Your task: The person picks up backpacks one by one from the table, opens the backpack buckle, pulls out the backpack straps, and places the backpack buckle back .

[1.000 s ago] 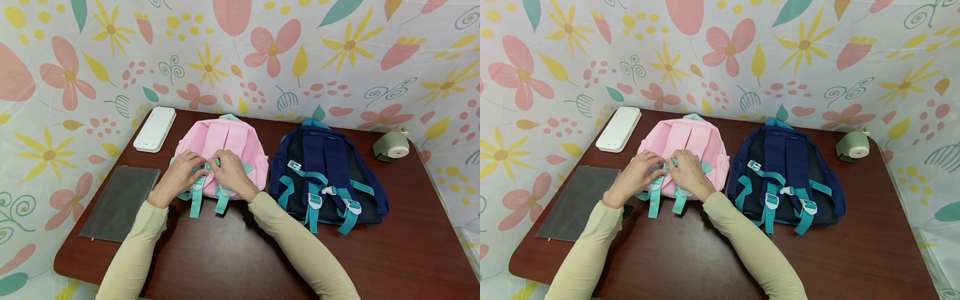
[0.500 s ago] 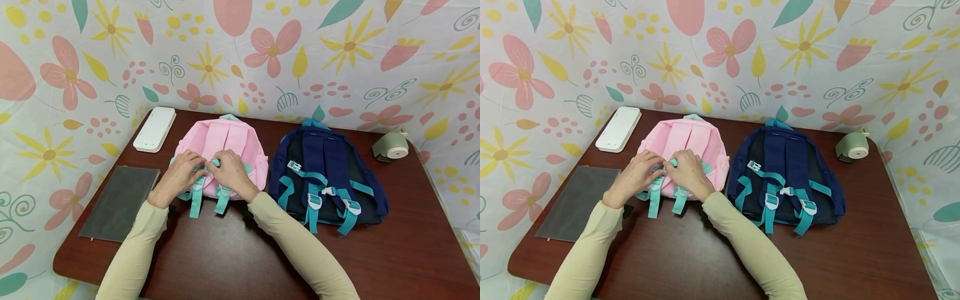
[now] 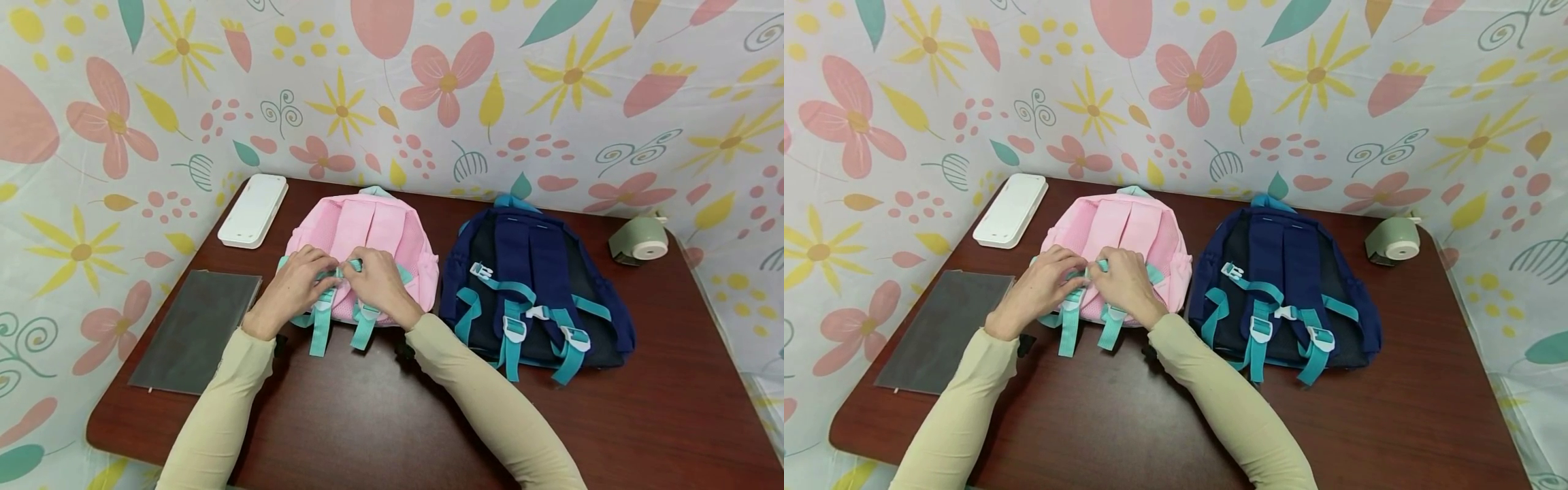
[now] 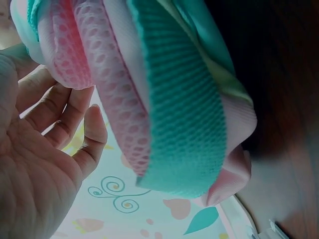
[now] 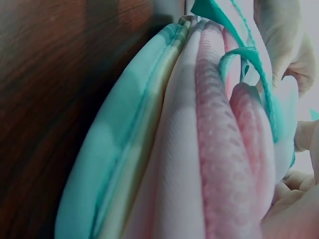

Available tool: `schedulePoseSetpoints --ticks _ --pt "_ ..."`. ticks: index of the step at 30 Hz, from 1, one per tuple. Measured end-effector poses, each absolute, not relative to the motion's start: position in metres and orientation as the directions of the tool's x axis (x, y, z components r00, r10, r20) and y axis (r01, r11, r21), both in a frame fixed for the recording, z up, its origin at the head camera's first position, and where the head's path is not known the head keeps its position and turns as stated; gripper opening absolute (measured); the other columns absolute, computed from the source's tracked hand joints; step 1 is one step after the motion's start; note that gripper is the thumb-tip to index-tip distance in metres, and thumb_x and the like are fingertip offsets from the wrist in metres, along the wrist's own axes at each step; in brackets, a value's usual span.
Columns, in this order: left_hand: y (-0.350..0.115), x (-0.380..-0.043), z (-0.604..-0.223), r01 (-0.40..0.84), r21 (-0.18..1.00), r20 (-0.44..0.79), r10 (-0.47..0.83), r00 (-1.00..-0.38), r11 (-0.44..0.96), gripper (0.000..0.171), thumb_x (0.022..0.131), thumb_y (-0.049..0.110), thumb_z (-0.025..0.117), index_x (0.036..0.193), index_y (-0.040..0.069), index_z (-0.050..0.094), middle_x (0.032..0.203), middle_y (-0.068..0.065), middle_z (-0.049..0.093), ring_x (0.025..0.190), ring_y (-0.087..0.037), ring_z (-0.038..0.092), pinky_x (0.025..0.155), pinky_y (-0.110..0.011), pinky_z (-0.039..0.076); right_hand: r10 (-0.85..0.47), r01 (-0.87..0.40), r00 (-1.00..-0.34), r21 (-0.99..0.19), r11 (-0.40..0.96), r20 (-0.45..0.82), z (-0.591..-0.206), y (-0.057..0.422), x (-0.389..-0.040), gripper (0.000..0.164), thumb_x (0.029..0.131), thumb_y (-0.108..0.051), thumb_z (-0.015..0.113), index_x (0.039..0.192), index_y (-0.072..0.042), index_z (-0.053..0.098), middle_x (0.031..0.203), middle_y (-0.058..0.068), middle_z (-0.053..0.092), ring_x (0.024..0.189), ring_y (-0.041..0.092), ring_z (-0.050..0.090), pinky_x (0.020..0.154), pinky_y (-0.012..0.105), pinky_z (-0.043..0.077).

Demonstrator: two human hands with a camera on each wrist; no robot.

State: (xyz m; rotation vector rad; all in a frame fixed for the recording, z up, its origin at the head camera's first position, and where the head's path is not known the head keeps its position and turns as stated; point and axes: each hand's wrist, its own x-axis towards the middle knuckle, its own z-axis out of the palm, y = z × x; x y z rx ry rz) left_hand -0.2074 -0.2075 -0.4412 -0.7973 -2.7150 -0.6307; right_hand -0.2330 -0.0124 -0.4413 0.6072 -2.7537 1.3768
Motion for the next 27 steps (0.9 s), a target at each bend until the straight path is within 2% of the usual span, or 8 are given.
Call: schedulePoseSetpoints --ticks 3,4,7,10,11,16,23,27 --pt "-0.208 -0.2076 -0.4427 0.566 0.334 0.352 0.458 -0.816 0.753 0.022 0.096 0.015 0.083 0.112 0.0 0.078 0.109 -0.014 0.077 0.106 -0.031 0.064 0.095 -0.049 0.055 -0.327 -0.323 -0.93 -0.8 0.506 0.168 -0.4433 -0.0121 -0.2333 0.017 0.104 -0.015 0.069 0.098 -0.004 0.08 0.06 -0.002 0.054 0.057 0.011 0.047 0.059 0.024 0.041" --pt "-0.2082 -0.2077 -0.4432 0.566 0.332 0.353 0.457 -0.816 0.754 0.022 0.096 0.015 0.083 0.112 0.0 0.078 0.108 -0.014 0.077 0.106 -0.032 0.064 0.095 -0.049 0.055 -0.326 -0.334 -0.928 -0.791 0.512 0.181 -0.4434 -0.012 -0.233 0.016 0.104 -0.015 0.069 0.098 -0.004 0.08 0.063 0.0 0.058 0.059 0.012 0.051 0.061 0.026 0.044" --pt "-0.2085 -0.2075 -0.4433 0.562 0.323 0.351 0.455 -0.818 0.762 0.022 0.096 0.014 0.083 0.112 0.0 0.078 0.11 -0.015 0.077 0.107 -0.032 0.064 0.097 -0.05 0.055 -0.351 -0.4 -0.909 -0.71 0.579 0.225 -0.4417 -0.0118 -0.2312 0.015 0.103 -0.017 0.072 0.106 -0.005 0.08 0.089 0.007 0.076 0.084 0.022 0.069 0.08 0.038 0.055" --pt "-0.209 -0.207 -0.4426 0.565 0.307 0.353 0.459 -0.815 0.766 0.023 0.097 0.014 0.082 0.114 -0.001 0.078 0.113 -0.016 0.077 0.109 -0.033 0.065 0.098 -0.05 0.055 -0.415 -0.487 -0.871 -0.581 0.653 0.263 -0.4382 -0.0108 -0.2291 0.022 0.101 -0.023 0.077 0.117 -0.009 0.08 0.12 0.01 0.079 0.117 0.031 0.068 0.098 0.051 0.054" --pt "-0.2093 -0.207 -0.4423 0.566 0.303 0.354 0.461 -0.814 0.767 0.024 0.098 0.015 0.082 0.114 -0.001 0.078 0.113 -0.016 0.077 0.11 -0.033 0.065 0.099 -0.05 0.055 -0.438 -0.507 -0.859 -0.554 0.661 0.264 -0.4375 -0.0106 -0.2287 0.024 0.1 -0.025 0.078 0.119 -0.009 0.079 0.123 0.01 0.077 0.12 0.033 0.066 0.099 0.053 0.053" --pt "-0.2093 -0.206 -0.4402 0.57 0.288 0.353 0.468 -0.81 0.77 0.025 0.098 0.012 0.082 0.118 -0.002 0.078 0.116 -0.016 0.077 0.111 -0.033 0.065 0.099 -0.05 0.056 -0.452 -0.521 -0.851 -0.536 0.664 0.267 -0.4365 -0.0112 -0.2288 0.024 0.102 -0.03 0.078 0.112 -0.008 0.08 0.117 0.01 0.075 0.115 0.032 0.063 0.097 0.05 0.053" --pt "-0.2075 -0.2064 -0.4392 0.567 0.286 0.35 0.467 -0.812 0.773 0.026 0.096 0.014 0.084 0.115 -0.002 0.077 0.113 -0.017 0.077 0.111 -0.034 0.066 0.1 -0.051 0.056 -0.413 -0.456 -0.882 -0.629 0.63 0.226 -0.4372 -0.0117 -0.2303 0.019 0.104 -0.018 0.071 0.103 0.0 0.077 0.114 0.016 0.073 0.114 0.035 0.064 0.098 0.048 0.055" --pt "-0.2072 -0.2069 -0.4398 0.569 0.301 0.351 0.466 -0.812 0.766 0.025 0.097 0.015 0.083 0.115 -0.002 0.077 0.112 -0.017 0.077 0.11 -0.033 0.065 0.1 -0.051 0.055 -0.406 -0.43 -0.89 -0.678 0.597 0.207 -0.4372 -0.0121 -0.2314 0.015 0.105 -0.012 0.067 0.099 0.0 0.074 0.105 0.016 0.075 0.11 0.034 0.067 0.098 0.047 0.055"
